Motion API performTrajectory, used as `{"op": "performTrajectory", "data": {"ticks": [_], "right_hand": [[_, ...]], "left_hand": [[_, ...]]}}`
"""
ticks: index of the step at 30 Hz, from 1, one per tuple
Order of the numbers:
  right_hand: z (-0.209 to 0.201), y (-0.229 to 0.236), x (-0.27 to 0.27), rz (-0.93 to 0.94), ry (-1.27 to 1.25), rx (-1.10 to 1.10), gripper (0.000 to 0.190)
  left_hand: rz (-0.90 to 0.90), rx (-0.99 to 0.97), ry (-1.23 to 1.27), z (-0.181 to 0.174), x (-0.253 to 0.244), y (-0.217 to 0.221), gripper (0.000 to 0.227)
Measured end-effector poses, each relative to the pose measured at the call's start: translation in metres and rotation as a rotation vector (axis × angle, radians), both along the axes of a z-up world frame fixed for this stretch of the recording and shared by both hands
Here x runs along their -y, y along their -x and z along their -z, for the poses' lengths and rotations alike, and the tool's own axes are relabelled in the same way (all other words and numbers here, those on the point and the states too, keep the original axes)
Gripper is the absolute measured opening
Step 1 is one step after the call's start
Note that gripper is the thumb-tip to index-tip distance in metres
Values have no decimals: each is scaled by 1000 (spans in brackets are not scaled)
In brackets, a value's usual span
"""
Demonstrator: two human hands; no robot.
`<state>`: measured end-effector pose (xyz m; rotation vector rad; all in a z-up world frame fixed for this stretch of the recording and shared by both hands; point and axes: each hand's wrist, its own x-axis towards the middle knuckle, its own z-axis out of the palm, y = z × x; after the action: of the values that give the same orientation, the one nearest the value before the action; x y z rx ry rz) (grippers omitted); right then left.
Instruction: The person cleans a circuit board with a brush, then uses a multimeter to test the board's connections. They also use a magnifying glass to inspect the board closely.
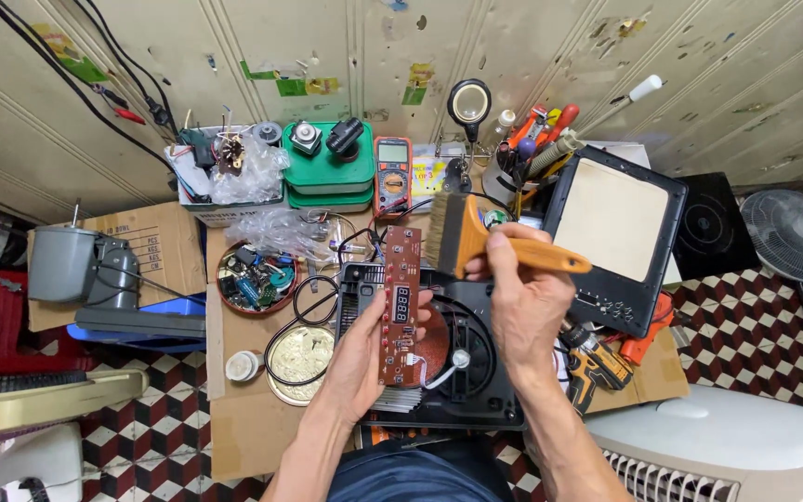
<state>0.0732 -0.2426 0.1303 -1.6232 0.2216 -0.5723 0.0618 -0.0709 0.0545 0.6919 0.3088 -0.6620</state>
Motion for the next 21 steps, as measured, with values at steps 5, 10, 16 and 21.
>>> {"op": "performTrajectory", "data": {"ticks": [5, 10, 16, 21], "right_hand": [[14, 33, -12, -120, 37, -247, 18], [14, 50, -12, -248, 124, -513, 19], [3, -10, -18, -73, 97, -107, 19], [35, 53, -24, -361, 223, -313, 19]], "left_hand": [[-5, -44, 64, 9, 9, -3, 48], [-48, -109, 61, 12, 8, -5, 50], [-93, -26, 61, 10, 20, 9, 36], [-78, -202, 190, 12, 0, -7, 45]]}}
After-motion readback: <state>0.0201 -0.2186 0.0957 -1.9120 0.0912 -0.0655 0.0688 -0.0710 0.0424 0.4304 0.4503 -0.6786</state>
